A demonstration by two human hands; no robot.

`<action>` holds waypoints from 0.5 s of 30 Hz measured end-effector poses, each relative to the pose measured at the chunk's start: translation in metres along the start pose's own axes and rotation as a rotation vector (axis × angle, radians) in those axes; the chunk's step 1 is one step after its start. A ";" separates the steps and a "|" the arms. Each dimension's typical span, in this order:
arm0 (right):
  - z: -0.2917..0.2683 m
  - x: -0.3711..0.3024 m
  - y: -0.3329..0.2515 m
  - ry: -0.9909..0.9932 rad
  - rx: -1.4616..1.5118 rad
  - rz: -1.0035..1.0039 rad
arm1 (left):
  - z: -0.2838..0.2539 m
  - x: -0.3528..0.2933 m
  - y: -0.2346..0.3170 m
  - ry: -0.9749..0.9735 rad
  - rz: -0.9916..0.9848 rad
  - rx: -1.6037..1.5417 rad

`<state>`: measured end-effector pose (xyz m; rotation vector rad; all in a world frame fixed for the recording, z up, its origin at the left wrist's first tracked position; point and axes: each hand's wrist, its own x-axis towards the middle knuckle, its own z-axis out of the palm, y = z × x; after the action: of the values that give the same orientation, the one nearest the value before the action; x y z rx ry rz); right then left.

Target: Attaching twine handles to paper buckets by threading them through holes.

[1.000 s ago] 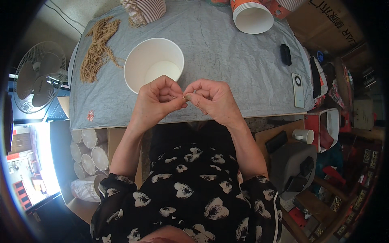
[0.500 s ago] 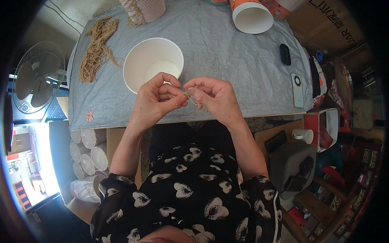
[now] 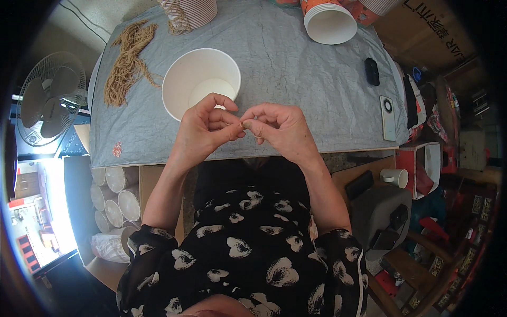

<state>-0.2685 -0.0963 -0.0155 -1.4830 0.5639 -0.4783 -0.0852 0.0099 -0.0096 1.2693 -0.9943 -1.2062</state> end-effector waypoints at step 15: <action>-0.001 -0.004 0.002 0.201 0.090 -0.058 | 0.000 0.001 -0.001 0.036 0.033 -0.091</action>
<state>-0.2723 -0.0948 -0.0170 -1.3770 0.6500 -0.6955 -0.0847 0.0094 -0.0108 1.1954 -0.9208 -1.1856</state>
